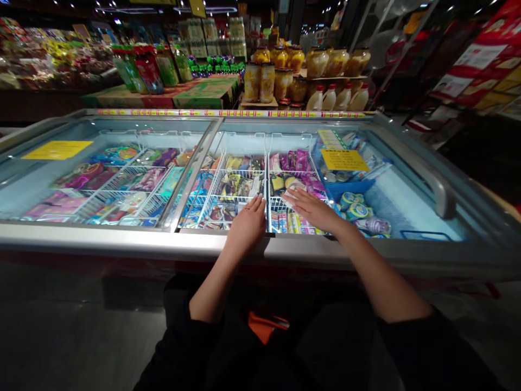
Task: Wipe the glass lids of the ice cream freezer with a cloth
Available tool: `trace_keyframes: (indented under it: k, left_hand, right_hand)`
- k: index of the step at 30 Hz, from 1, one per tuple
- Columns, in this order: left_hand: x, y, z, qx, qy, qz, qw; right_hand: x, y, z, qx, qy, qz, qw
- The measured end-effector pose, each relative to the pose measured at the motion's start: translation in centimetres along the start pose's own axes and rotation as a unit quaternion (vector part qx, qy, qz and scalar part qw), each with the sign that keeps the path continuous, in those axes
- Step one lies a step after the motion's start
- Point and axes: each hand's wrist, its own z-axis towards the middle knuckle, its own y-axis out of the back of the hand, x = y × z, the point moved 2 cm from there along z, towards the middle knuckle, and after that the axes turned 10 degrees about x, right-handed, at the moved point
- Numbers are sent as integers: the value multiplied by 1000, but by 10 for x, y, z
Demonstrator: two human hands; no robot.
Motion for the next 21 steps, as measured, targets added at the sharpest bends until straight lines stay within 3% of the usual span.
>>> trace_keyframes:
  k: [3,6,9,13,17,21]
  left_hand:
    - [1,-1,-1,-15,-5,0,1000]
    - [3,-1,-1,-27,-6,-2,1000]
    - [3,-1,0,-19,4,-3,1000]
    - [1,1,0,5,15,-3,1000]
    - [0,1,0,2,13,-2,1000]
    - [1,0,1,-11,7,6,1000]
  right_hand:
    - [0,6,32,-8,-42,-10,999]
    - [13,7,46,-3,-11,-7,1000]
    - [18,3,34,12,56,9,998]
    - [-1,2,14,23,95,32,995]
    - [-19,7,31,-11,35,20,999]
    - [-12,10,56,-34,-25,-3,999]
